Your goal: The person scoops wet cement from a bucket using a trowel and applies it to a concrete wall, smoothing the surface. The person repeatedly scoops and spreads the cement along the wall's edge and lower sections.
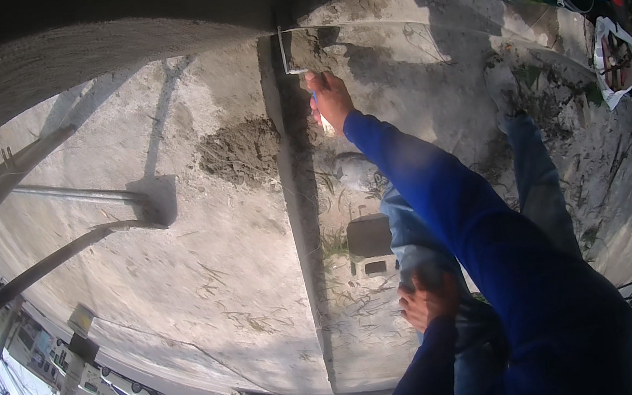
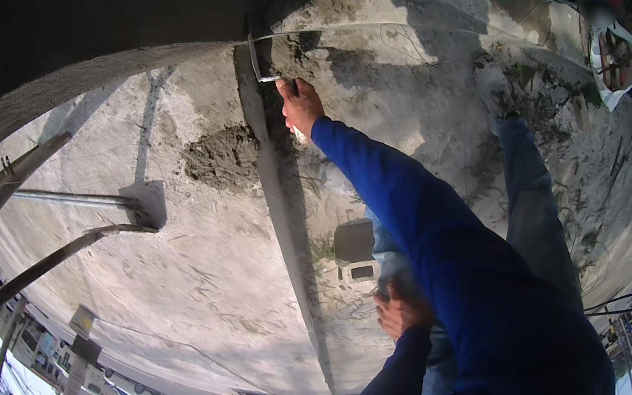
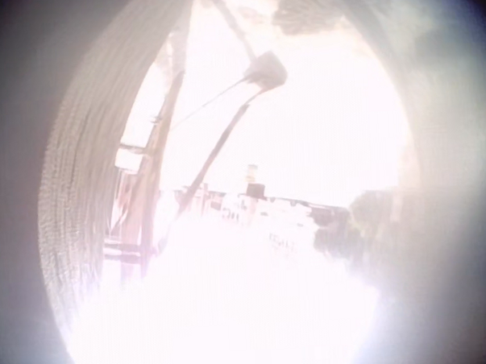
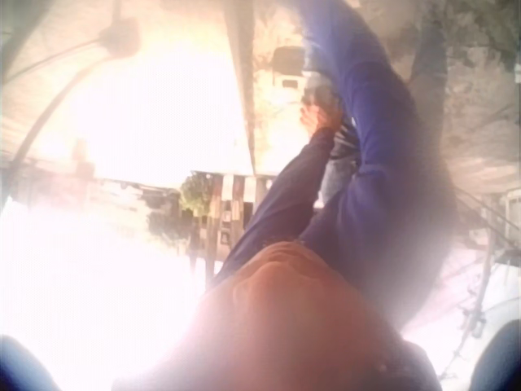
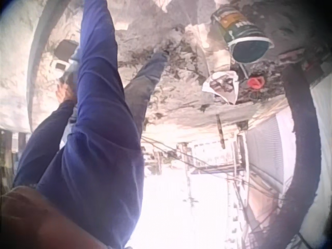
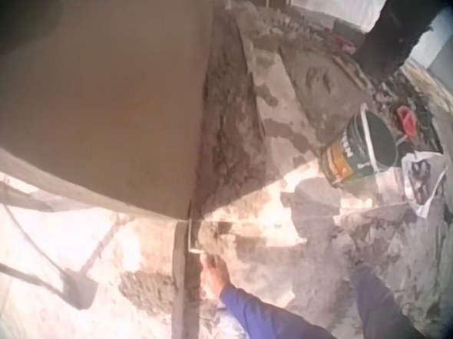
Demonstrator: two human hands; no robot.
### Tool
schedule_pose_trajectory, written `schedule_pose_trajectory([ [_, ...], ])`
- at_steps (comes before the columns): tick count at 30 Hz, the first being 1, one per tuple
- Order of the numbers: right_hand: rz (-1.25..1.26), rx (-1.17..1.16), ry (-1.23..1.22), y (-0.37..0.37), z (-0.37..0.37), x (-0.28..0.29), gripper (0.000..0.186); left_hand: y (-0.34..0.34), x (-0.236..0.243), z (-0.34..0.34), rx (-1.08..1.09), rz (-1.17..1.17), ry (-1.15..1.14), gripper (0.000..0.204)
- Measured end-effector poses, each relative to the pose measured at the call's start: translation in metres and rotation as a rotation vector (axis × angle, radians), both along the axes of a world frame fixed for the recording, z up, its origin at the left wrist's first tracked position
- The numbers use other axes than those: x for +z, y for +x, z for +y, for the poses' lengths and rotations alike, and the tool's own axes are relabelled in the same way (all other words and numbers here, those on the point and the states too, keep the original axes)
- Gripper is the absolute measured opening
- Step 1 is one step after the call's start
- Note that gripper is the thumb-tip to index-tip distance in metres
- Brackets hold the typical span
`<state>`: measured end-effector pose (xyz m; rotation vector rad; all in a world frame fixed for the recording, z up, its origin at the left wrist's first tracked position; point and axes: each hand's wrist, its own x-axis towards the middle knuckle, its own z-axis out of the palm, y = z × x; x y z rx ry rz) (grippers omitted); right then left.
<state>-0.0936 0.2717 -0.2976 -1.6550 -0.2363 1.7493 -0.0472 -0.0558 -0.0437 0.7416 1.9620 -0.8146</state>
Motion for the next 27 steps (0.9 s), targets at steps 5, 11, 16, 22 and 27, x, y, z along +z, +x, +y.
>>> schedule_pose_trajectory([
  [5, -0.081, 0.047, -0.035, 0.078, 0.009, 0.016, 0.035, 0.007, 0.001, 0.008, 0.046, 0.000, -0.048, 0.083],
  [11, -0.252, 0.113, -0.060, 0.123, 0.016, 0.067, 0.035, 0.018, -0.008, -0.013, -0.029, 0.055, 0.074, 0.082],
  [16, -0.061, 0.106, 0.001, 0.075, 0.045, 0.067, 0.037, 0.022, -0.010, -0.009, -0.051, 0.016, 0.011, 0.083],
  [22, 0.155, 0.017, 0.010, 0.028, 0.076, 0.025, 0.045, 0.024, -0.011, -0.008, -0.086, 0.053, -0.017, 0.086],
  [27, 0.117, 0.000, 0.013, 0.031, 0.096, -0.004, 0.040, 0.019, -0.007, 0.000, -0.051, 0.062, -0.001, 0.088],
])
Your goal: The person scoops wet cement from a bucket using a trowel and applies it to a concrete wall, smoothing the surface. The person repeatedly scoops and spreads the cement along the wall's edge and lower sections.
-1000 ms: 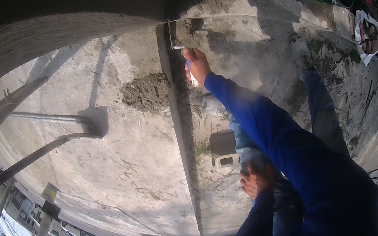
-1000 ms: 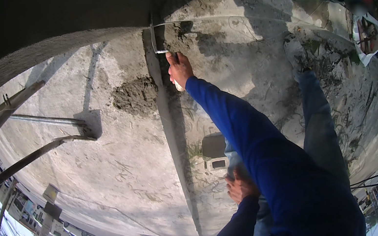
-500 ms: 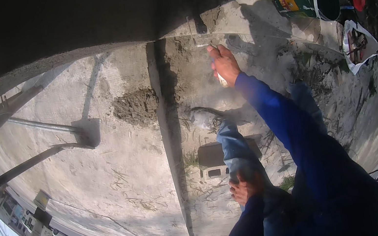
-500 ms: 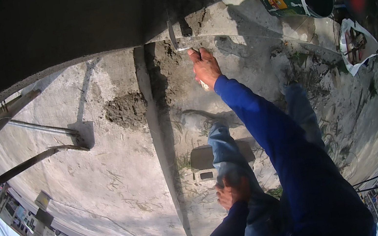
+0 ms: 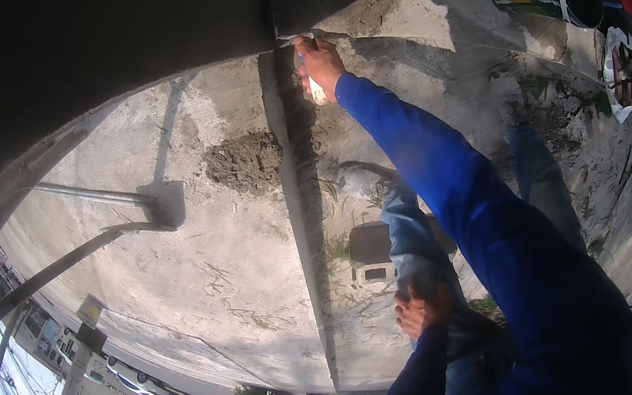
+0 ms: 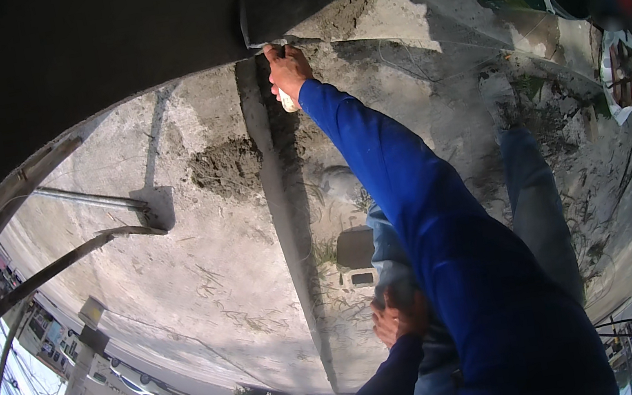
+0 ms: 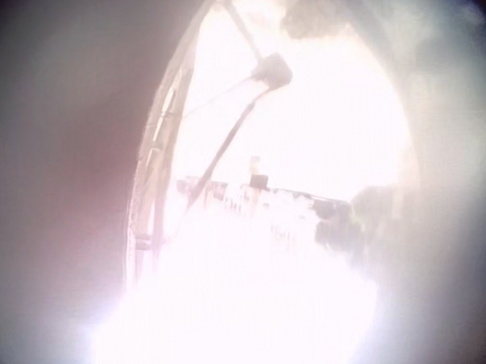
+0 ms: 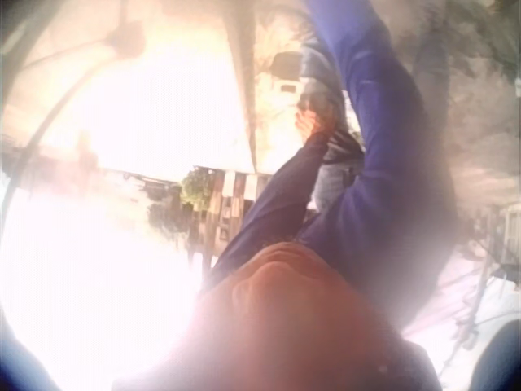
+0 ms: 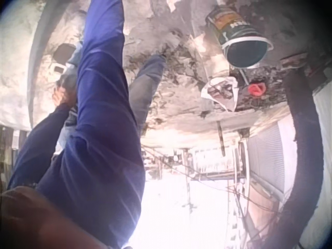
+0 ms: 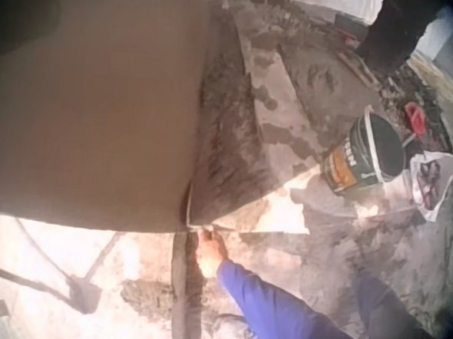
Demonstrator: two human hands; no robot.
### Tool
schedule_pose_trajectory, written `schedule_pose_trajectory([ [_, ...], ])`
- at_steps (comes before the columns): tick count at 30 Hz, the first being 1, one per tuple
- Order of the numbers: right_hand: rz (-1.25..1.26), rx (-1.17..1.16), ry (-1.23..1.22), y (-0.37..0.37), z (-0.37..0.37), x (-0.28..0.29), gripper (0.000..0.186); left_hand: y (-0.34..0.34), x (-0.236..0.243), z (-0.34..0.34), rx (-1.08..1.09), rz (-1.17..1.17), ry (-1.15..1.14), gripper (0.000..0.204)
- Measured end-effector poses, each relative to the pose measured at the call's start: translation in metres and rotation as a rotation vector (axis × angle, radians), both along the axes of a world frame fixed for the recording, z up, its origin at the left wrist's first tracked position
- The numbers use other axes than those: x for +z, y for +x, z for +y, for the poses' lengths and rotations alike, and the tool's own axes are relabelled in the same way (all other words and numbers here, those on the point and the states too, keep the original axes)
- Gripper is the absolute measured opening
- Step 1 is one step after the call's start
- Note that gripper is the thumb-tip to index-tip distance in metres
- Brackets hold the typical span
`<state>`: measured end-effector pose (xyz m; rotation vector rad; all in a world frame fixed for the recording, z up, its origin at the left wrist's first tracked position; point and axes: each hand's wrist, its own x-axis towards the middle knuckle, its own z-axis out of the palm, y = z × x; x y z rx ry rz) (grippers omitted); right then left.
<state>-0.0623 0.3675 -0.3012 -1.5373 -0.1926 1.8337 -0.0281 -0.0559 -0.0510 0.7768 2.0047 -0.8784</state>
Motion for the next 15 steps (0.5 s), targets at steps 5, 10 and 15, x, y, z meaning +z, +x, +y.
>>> schedule_pose_trajectory([
  [5, -0.234, 0.041, -0.023, -0.001, 0.001, -0.002, 0.045, 0.005, 0.006, 0.019, 0.012, -0.008, -0.064, 0.087],
  [10, -0.406, 0.117, -0.047, 0.051, -0.031, 0.009, 0.048, 0.002, 0.005, 0.023, 0.023, 0.013, -0.030, 0.085],
  [15, -0.314, 0.000, -0.064, 0.068, -0.055, 0.055, 0.040, -0.007, 0.006, 0.032, 0.018, 0.028, -0.021, 0.084],
])
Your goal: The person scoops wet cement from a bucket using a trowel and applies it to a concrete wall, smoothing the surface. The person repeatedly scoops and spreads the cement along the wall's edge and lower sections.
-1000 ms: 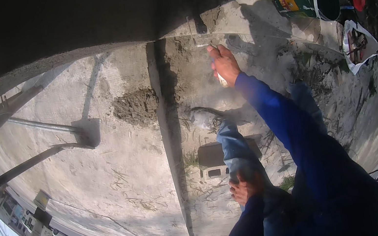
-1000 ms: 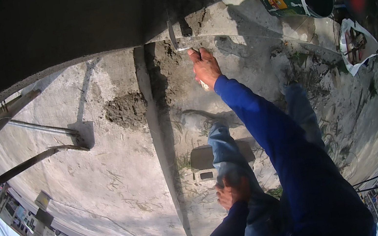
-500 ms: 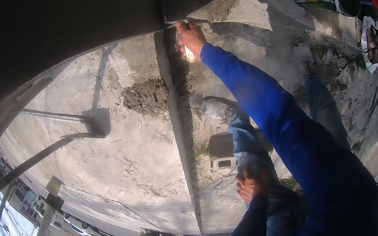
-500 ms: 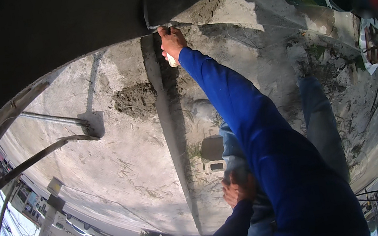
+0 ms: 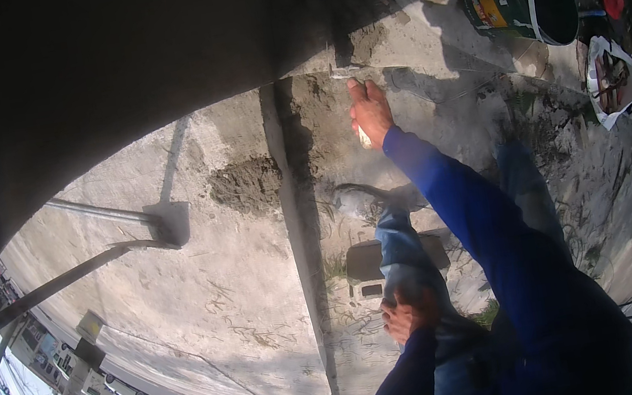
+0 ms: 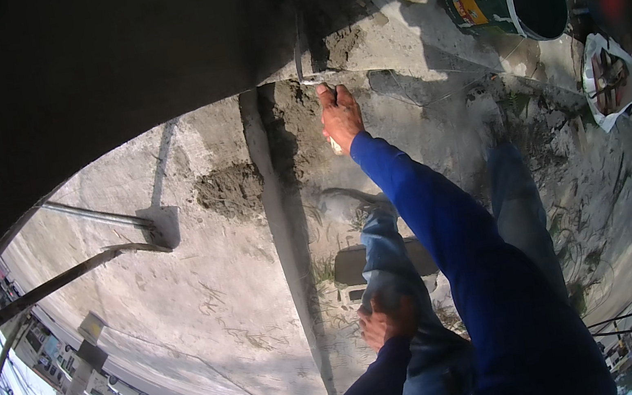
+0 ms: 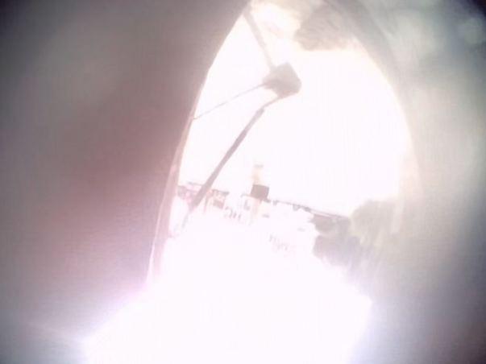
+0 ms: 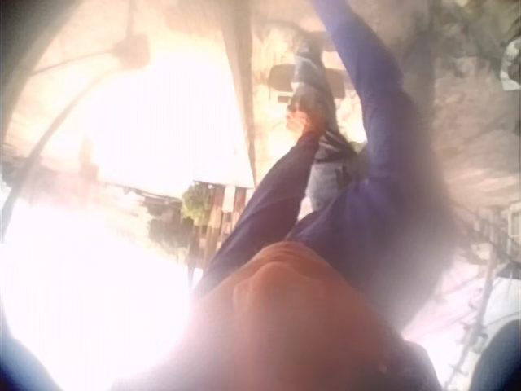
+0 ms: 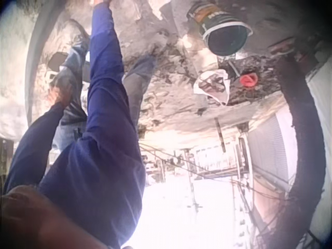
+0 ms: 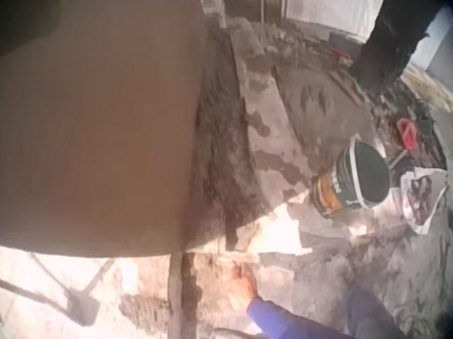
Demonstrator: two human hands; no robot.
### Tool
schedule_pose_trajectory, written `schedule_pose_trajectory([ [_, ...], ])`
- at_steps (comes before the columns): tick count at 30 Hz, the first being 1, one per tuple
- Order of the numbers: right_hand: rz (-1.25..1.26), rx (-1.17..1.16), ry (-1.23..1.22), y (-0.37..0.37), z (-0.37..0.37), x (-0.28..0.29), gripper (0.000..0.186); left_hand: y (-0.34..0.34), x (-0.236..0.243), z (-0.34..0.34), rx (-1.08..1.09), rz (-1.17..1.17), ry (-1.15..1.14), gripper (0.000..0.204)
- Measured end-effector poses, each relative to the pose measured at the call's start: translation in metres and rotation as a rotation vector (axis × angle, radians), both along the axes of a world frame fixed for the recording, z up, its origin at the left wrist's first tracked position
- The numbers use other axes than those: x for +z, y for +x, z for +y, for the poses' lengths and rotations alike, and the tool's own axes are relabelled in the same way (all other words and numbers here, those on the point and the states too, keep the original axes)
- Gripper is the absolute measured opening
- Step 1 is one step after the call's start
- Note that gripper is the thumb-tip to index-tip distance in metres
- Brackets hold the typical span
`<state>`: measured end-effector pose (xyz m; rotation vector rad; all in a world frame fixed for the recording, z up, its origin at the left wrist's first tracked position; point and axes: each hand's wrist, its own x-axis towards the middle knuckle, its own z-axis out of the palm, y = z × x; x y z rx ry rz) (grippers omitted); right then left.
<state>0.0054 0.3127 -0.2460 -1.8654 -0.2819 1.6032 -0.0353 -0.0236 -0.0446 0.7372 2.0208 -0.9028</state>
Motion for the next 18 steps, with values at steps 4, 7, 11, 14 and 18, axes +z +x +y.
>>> schedule_pose_trajectory([
  [4, 0.145, 0.024, 0.051, -0.018, 0.035, 0.002, 0.036, -0.002, -0.003, -0.002, -0.010, -0.034, 0.012, 0.083],
  [7, 0.184, 0.036, 0.067, -0.034, 0.063, -0.008, 0.033, -0.003, -0.008, -0.015, -0.046, -0.027, 0.061, 0.084],
  [11, 0.390, -0.034, -0.001, -0.054, 0.085, -0.033, 0.026, -0.006, -0.003, -0.007, -0.025, -0.033, 0.025, 0.086],
  [14, 0.274, 0.013, 0.021, -0.042, 0.107, -0.066, 0.017, -0.006, -0.006, -0.007, -0.068, -0.052, 0.035, 0.087],
  [18, 0.082, 0.073, 0.006, -0.048, 0.131, -0.061, 0.020, -0.010, -0.009, -0.012, -0.055, -0.060, 0.041, 0.087],
])
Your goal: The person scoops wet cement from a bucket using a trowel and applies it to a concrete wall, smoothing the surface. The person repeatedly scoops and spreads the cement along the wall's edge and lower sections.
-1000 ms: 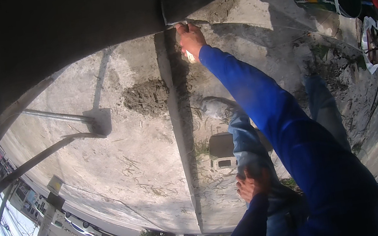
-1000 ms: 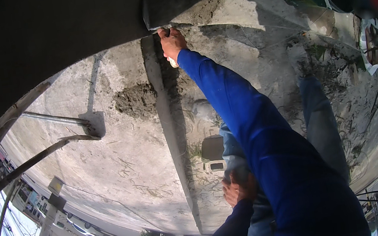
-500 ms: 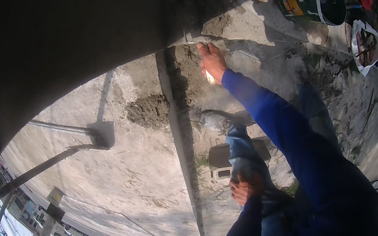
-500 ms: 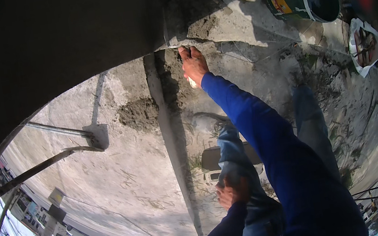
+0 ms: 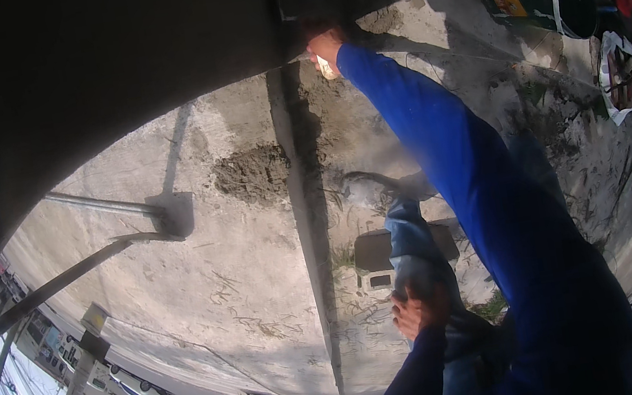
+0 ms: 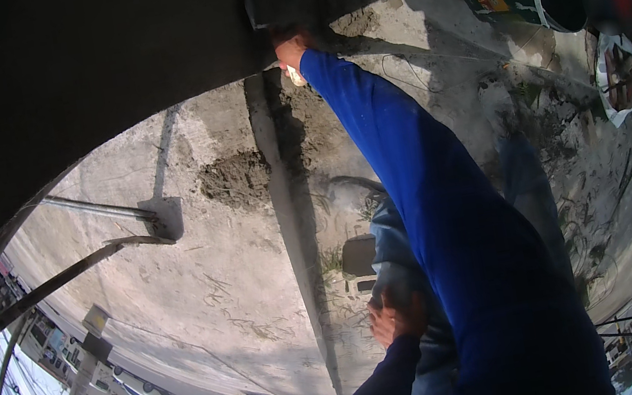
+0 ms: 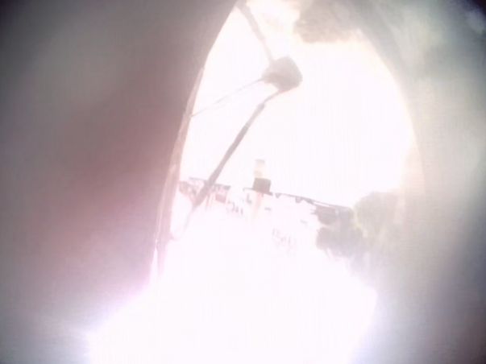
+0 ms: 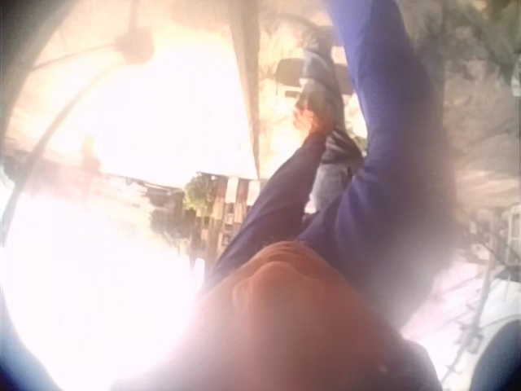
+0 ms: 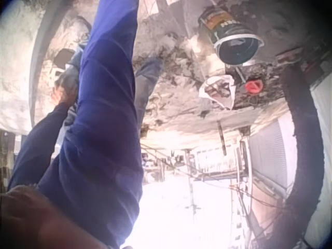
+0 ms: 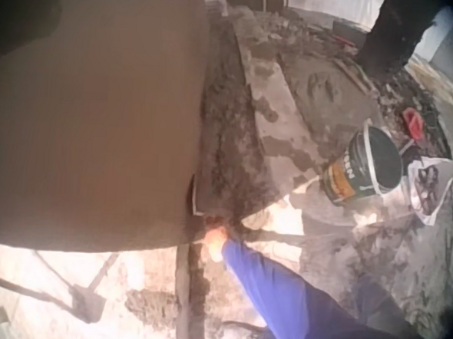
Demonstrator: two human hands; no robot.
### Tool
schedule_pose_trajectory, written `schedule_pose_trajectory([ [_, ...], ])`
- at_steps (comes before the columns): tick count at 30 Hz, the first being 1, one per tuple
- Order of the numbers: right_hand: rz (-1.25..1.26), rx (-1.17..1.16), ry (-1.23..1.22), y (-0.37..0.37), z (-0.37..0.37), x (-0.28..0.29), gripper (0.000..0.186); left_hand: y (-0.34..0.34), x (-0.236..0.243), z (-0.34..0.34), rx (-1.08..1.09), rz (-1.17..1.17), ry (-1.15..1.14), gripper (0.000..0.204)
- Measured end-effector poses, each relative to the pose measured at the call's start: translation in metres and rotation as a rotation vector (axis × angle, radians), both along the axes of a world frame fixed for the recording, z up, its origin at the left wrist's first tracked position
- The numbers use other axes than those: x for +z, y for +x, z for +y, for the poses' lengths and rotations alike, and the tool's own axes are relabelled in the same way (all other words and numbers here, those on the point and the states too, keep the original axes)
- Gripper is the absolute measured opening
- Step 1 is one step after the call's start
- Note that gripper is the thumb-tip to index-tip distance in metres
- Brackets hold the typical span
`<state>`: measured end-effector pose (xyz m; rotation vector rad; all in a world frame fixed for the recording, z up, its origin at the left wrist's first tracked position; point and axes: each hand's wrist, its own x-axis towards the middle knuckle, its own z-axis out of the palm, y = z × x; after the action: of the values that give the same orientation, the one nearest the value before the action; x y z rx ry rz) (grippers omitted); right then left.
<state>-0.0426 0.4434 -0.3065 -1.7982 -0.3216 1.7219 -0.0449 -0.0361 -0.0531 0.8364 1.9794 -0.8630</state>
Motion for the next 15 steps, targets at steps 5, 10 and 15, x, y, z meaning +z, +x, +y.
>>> schedule_pose_trajectory([
  [5, 0.043, -0.153, -0.054, 0.035, -0.026, 0.002, 0.030, 0.000, 0.009, 0.021, 0.054, 0.014, -0.034, 0.085],
  [10, 0.017, -0.189, -0.082, 0.035, -0.073, 0.061, 0.047, 0.000, 0.001, 0.009, 0.038, 0.037, 0.015, 0.083],
  [15, 0.125, -0.079, -0.014, 0.014, -0.070, 0.057, 0.038, 0.002, 0.007, 0.014, 0.000, -0.004, 0.013, 0.082],
])
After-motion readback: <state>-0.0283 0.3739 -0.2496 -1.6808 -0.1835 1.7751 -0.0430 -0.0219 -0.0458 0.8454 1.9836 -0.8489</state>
